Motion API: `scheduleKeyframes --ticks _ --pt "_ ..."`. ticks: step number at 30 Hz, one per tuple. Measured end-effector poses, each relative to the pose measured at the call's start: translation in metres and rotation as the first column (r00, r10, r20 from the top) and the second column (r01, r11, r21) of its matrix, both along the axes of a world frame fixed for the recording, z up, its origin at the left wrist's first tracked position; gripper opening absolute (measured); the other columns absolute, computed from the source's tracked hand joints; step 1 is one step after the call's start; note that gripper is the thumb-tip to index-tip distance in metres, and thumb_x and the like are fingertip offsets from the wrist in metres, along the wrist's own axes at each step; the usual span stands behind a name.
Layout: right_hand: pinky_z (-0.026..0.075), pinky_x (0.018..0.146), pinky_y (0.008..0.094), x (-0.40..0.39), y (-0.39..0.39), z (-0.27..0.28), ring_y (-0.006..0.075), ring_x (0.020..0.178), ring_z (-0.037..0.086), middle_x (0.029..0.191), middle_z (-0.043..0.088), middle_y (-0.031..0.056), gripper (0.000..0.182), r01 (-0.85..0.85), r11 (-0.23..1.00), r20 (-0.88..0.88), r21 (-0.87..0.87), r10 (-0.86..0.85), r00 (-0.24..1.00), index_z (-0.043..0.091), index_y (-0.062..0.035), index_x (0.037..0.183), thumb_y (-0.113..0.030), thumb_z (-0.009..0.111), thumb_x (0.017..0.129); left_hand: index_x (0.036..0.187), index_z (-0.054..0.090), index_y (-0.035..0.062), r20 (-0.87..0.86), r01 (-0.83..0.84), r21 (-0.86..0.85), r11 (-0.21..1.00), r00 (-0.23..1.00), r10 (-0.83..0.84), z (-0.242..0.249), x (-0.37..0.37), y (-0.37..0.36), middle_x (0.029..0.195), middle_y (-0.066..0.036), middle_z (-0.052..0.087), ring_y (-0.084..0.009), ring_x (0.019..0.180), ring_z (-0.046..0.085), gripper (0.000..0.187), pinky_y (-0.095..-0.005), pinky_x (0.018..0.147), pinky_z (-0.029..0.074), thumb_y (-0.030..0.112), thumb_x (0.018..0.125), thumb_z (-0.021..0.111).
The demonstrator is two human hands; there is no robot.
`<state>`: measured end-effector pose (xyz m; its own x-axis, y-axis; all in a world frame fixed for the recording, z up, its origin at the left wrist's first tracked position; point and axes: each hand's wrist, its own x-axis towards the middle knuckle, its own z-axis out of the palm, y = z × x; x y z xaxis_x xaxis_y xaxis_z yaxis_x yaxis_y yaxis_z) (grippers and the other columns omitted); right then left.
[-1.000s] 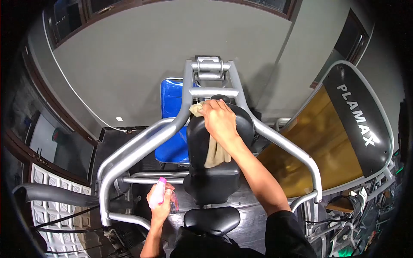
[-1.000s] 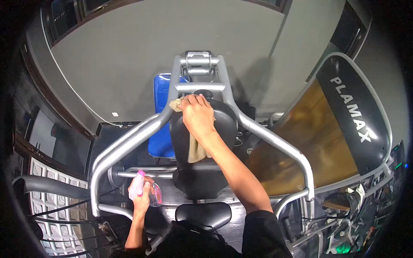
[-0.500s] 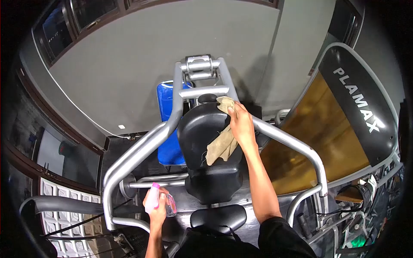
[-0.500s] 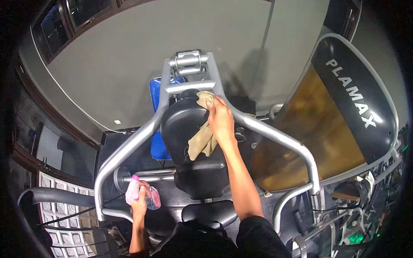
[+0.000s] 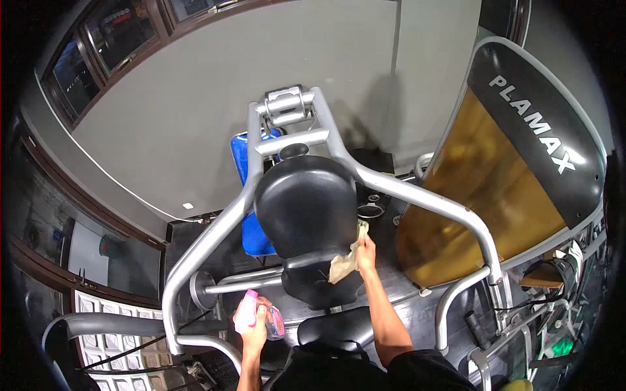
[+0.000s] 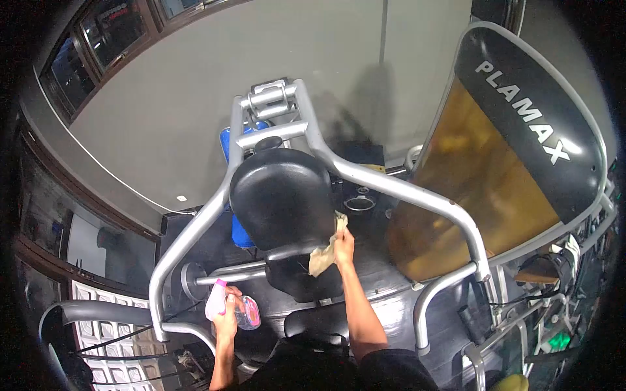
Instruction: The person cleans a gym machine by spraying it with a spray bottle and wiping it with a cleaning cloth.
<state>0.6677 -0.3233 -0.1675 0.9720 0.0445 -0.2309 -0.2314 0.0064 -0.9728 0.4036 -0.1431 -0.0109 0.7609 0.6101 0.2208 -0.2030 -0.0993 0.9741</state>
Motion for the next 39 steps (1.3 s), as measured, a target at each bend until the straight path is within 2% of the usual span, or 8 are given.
scheduleKeyframes --ticks 5,9,11,14,16,21,28,39 --pt "0.042 0.091 0.0294 -0.010 0.021 0.020 0.0181 0.104 0.057 0.116 0.062 0.0118 0.032 0.220 0.946 0.175 0.239 -0.265 0.948 0.055 0.0017 0.123 -0.013 0.040 0.099 0.093 0.055 -0.0029 0.041 0.025 -0.007 1.000 0.999 -0.025 -0.004 -0.003 0.001 0.084 -0.015 0.062 -0.0138 0.054 0.056 0.014 -0.0266 0.050 0.046 0.010 0.089 0.062" --pt "0.041 0.094 0.0304 0.007 0.028 0.065 0.0204 0.108 0.056 0.117 0.061 0.0134 0.033 0.206 0.963 0.449 0.174 -0.264 0.854 0.053 0.0027 0.124 -0.017 0.043 0.099 0.093 0.056 -0.0033 0.059 0.016 -0.008 1.000 0.998 -0.015 -0.001 -0.007 0.006 0.084 -0.016 0.062 -0.0136 0.054 0.056 0.013 -0.0263 0.050 0.046 0.008 0.089 0.061" --pt "0.041 0.096 0.0306 0.004 0.031 0.120 0.0199 0.113 0.054 0.121 0.059 0.0133 0.034 0.157 0.954 0.286 0.257 -0.230 0.930 0.053 0.0030 0.125 -0.016 0.045 0.098 0.093 0.056 -0.0034 0.074 0.013 -0.035 0.999 0.997 -0.010 -0.003 -0.009 0.007 0.084 -0.015 0.062 -0.0134 0.054 0.056 0.012 -0.0261 0.050 0.046 0.007 0.089 0.061" --pt "0.036 0.104 0.0335 0.019 0.044 0.156 0.0229 0.124 0.046 0.131 0.052 0.0149 0.032 0.119 0.978 0.620 0.168 -0.199 0.759 0.054 -0.0010 0.124 -0.010 0.045 0.096 0.092 0.056 -0.0032 0.064 0.012 -0.027 1.000 0.998 -0.011 -0.008 -0.013 0.012 0.084 -0.015 0.063 -0.0131 0.056 0.056 0.010 -0.0258 0.051 0.047 0.005 0.089 0.060" --pt "0.034 0.105 0.0378 0.029 0.054 0.182 0.0323 0.124 0.047 0.128 0.054 0.0168 0.031 0.139 0.988 0.825 -0.072 -0.019 0.565 0.059 -0.0015 0.118 -0.005 0.049 0.090 0.092 0.056 -0.0028 0.039 0.013 -0.032 0.999 0.999 -0.012 -0.009 -0.014 0.013 0.084 -0.015 0.063 -0.0130 0.056 0.057 0.008 -0.0258 0.051 0.047 0.004 0.089 0.059" --pt "0.040 0.101 0.0408 0.024 0.096 0.214 0.0319 0.117 0.053 0.121 0.059 0.0138 0.034 0.332 0.902 0.931 -0.274 0.162 0.328 0.064 -0.0039 0.109 -0.002 0.061 0.075 0.092 0.056 -0.0026 0.071 0.023 -0.074 0.997 0.997 -0.018 -0.010 -0.013 0.018 0.084 -0.014 0.063 -0.0128 0.056 0.056 0.009 -0.0257 0.051 0.047 0.004 0.089 0.060" --pt "0.035 0.106 0.0370 -0.034 0.179 0.191 0.0243 0.122 0.049 0.123 0.058 0.0105 0.038 0.308 0.710 0.740 -0.633 0.672 -0.028 0.063 -0.0009 0.111 -0.013 0.054 0.076 0.097 0.051 0.0002 0.030 0.048 0.019 0.999 0.998 -0.049 -0.007 -0.014 0.026 0.086 -0.015 0.059 -0.0143 0.055 0.055 0.015 -0.0280 0.053 0.046 0.013 0.093 0.056" --pt "0.048 0.094 0.0364 0.006 0.089 0.179 0.0231 0.110 0.058 0.112 0.063 0.0054 0.036 0.409 0.801 0.886 -0.437 0.462 0.041 0.067 -0.0080 0.101 -0.005 0.060 0.066 0.092 0.056 -0.0024 0.036 0.033 -0.026 0.999 0.999 -0.032 -0.005 -0.022 0.041 0.083 -0.014 0.064 -0.0109 0.057 0.057 0.010 -0.0252 0.053 0.047 0.005 0.087 0.061"
